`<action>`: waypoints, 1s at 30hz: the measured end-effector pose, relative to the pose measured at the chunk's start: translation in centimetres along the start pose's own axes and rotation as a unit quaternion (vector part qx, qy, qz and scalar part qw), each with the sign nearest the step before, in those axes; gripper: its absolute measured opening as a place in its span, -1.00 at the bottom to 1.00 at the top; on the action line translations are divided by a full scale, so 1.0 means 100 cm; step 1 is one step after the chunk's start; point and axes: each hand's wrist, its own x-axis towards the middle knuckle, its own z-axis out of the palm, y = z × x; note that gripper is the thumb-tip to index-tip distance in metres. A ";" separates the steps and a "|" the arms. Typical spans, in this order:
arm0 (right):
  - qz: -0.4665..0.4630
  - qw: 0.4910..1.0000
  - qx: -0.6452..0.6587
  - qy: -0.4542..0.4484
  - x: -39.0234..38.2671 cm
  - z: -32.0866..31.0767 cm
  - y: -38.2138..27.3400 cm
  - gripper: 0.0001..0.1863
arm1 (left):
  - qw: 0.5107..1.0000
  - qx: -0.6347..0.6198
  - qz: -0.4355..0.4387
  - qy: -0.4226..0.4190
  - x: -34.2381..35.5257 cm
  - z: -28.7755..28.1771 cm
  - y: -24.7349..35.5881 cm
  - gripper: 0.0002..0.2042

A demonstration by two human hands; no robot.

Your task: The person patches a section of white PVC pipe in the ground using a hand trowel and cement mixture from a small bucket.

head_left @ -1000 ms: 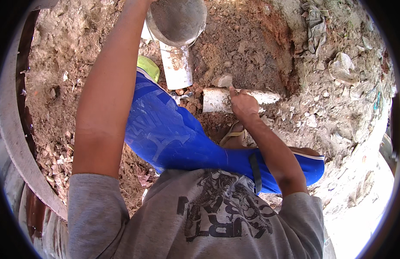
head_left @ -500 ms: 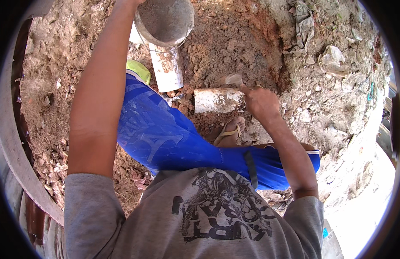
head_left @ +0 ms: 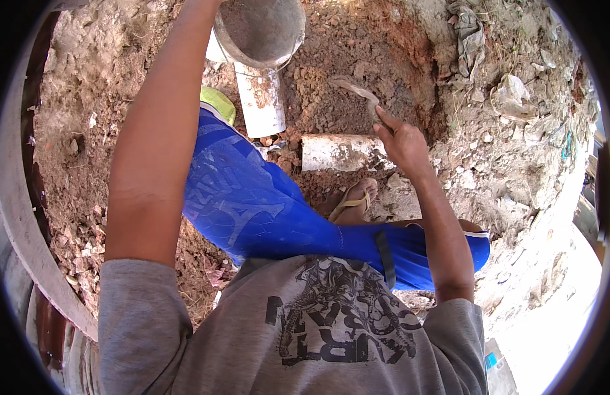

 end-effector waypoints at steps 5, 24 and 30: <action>-0.097 0.874 -0.455 -0.140 -0.015 -0.021 -0.023 -0.43 | 0.999 0.004 -0.038 0.003 -0.019 -0.039 -0.003 -0.63; -0.064 0.802 -0.533 -0.261 -0.001 -0.038 -0.018 -0.34 | 0.990 0.103 0.064 -0.067 0.052 -0.001 -0.105 -0.75; 0.020 0.992 -0.100 -0.079 0.034 0.018 0.100 -0.48 | 1.000 0.000 0.000 -0.015 0.005 -0.003 0.023 -0.70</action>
